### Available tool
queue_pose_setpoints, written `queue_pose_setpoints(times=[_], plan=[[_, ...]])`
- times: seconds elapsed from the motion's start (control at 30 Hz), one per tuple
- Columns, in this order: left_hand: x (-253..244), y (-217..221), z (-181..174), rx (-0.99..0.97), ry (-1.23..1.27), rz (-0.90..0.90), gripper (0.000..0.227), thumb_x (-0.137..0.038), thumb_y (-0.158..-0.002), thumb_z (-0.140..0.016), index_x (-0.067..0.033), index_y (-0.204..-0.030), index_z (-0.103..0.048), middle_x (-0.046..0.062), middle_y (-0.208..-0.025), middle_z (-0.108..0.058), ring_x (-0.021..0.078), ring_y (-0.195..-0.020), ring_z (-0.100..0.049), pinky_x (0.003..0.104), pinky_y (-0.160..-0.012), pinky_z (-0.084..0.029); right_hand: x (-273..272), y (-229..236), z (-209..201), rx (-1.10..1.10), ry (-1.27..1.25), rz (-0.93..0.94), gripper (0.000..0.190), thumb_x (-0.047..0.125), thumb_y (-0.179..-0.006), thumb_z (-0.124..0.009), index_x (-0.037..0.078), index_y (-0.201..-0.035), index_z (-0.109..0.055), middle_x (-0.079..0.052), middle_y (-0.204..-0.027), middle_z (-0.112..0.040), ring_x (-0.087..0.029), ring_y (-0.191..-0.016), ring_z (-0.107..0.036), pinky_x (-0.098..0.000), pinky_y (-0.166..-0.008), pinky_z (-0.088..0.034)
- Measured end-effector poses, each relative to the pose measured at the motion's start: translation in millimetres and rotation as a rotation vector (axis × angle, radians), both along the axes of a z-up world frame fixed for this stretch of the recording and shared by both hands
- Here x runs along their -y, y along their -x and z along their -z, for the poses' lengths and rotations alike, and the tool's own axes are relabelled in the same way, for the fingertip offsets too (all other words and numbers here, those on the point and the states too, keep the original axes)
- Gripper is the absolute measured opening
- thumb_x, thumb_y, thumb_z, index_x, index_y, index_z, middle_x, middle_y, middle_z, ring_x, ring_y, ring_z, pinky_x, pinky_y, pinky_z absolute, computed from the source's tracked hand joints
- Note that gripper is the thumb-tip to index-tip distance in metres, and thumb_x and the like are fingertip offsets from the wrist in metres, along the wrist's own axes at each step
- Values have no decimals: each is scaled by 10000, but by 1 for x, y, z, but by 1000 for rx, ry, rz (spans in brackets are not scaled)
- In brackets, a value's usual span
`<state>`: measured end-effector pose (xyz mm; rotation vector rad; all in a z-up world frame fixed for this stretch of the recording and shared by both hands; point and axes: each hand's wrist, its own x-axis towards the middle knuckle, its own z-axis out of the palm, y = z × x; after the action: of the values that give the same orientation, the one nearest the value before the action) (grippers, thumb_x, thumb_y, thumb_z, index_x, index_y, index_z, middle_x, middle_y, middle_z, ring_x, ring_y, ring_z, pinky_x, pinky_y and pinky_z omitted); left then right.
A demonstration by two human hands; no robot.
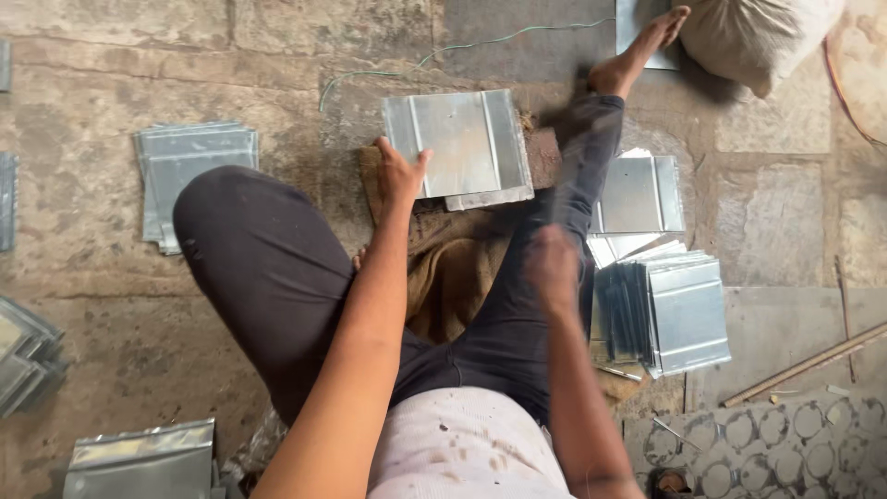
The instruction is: The person sits on the floor and uses a hammer to repeatedly strike a rectangular metal sheet placed on a brick. They adjust the sheet's position and flip it over to work on different sides, then place the finished piece aside.
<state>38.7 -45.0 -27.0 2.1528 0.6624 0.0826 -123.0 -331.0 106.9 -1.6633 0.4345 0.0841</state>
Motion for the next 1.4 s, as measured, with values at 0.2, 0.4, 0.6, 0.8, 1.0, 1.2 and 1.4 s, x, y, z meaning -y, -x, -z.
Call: queue_pose_setpoints(times=[0.2, 0.4, 0.6, 0.8, 1.0, 1.2, 1.4], plan=[[-5, 6, 35, 125, 8, -7, 1051, -504, -775, -862, 5, -1483, -276, 326, -1305, -593, 486, -1106, -650, 521, -825, -562, 63, -13, -159, 798, -74, 22, 372, 427, -1176, -518, 62, -1159, -587, -108, -842, -612, -173, -531, -511, -308, -493, -432], [-3, 10, 30, 111, -35, 16, 1048, -494, -815, -857, 31, -1500, -262, 335, -1375, -555, 455, -1188, -620, 505, -933, -543, 82, 12, -194, 1152, -113, -71, 637, 737, -1005, -330, 212, -1311, -523, -40, -675, -544, -82, -358, -360, -291, -398, -362], [7, 23, -11, -129, 85, 15, 943, -523, -850, -795, -14, -1489, -323, 258, -1276, -658, 422, -1063, -703, 495, -863, -585, 46, 31, 3, 683, 154, 160, 434, 547, -1027, -438, 134, -1154, -486, 3, -944, -572, -134, -814, -576, -316, -747, -503], [2, 12, -20, 43, -104, -19, 936, -515, -788, -871, -14, -1373, -339, 277, -1090, -682, 438, -904, -698, 505, -681, -574, -29, 4, -25, -77, 391, -182, 445, 489, -1079, -476, 101, -905, -608, 28, -620, -534, -68, -531, -513, -254, -477, -403], [-3, 19, -32, -157, 97, 16, 948, -491, -872, -794, -2, -1475, -250, 136, -836, -670, 215, -580, -665, 297, -445, -529, 3, 0, -155, 152, -209, 119, 460, 567, -1094, -342, 164, -1094, -564, 36, -727, -485, -65, -520, -417, -234, -416, -283], [-2, 21, -38, -152, 165, 11, 883, -469, -884, -782, -21, -1460, -285, 105, -798, -649, 168, -522, -588, 284, -425, -490, 27, -19, -140, 1144, -191, -34, 583, 685, -1074, -329, 165, -1086, -592, 37, -731, -513, -55, -503, -411, -243, -452, -344], [-7, 21, -43, -187, 171, 18, 849, -458, -885, -776, -19, -1414, -279, 184, -882, -704, 221, -567, -668, 298, -429, -525, -9, -8, 31, 712, 1208, -240, 429, 367, -1272, -301, 123, -1106, -613, -30, -995, -650, -167, -914, -612, -277, -867, -478]])
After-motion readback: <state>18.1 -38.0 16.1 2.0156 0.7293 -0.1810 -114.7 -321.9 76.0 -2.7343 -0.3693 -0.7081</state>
